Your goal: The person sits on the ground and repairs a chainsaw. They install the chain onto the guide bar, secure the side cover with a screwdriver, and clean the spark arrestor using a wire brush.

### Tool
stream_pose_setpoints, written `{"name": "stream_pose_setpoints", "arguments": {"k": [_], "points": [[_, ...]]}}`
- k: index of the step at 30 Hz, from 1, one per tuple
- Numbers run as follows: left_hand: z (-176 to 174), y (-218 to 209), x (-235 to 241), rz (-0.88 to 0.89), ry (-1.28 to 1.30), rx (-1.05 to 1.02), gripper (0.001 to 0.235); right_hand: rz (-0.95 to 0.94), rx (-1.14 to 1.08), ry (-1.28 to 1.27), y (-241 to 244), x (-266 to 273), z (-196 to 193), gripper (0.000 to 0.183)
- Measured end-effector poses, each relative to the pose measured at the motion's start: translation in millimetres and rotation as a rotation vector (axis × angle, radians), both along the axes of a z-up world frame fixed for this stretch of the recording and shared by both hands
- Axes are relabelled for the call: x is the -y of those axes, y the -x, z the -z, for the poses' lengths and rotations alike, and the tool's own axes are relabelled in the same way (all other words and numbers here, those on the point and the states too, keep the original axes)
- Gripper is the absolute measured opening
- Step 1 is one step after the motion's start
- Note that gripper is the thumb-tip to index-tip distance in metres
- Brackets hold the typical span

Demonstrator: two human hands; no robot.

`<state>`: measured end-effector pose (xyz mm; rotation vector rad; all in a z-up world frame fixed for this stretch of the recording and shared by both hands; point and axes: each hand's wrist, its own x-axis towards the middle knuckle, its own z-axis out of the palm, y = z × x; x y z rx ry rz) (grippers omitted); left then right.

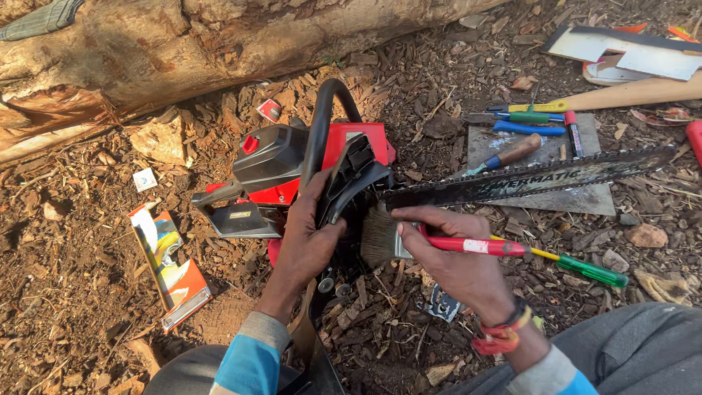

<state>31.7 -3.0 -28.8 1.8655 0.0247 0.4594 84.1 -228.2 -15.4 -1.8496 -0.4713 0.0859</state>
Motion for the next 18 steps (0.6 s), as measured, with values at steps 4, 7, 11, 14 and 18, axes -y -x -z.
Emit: {"name": "stream_pose_setpoints", "arguments": {"k": [4,7,11,14,18], "points": [[-4,0,1,0.03,0.171,-0.039,0.074,0.12,0.099,0.119,-15,6,7,0.021],[-4,-1,3,0.028,0.14,-0.039,0.075,0.208,0.075,-0.01,-16,18,-3,0.026],[-5,1,1,0.009,0.114,-0.052,0.075,-0.037,0.248,-0.005,-2,9,-4,0.028],[-2,2,5,-0.011,0.052,-0.073,0.074,-0.134,0.044,0.105,-1,9,1,0.027],[-3,1,11,-0.036,-0.107,-0.03,0.076,-0.237,0.012,0.358,-13,30,-5,0.026]]}}
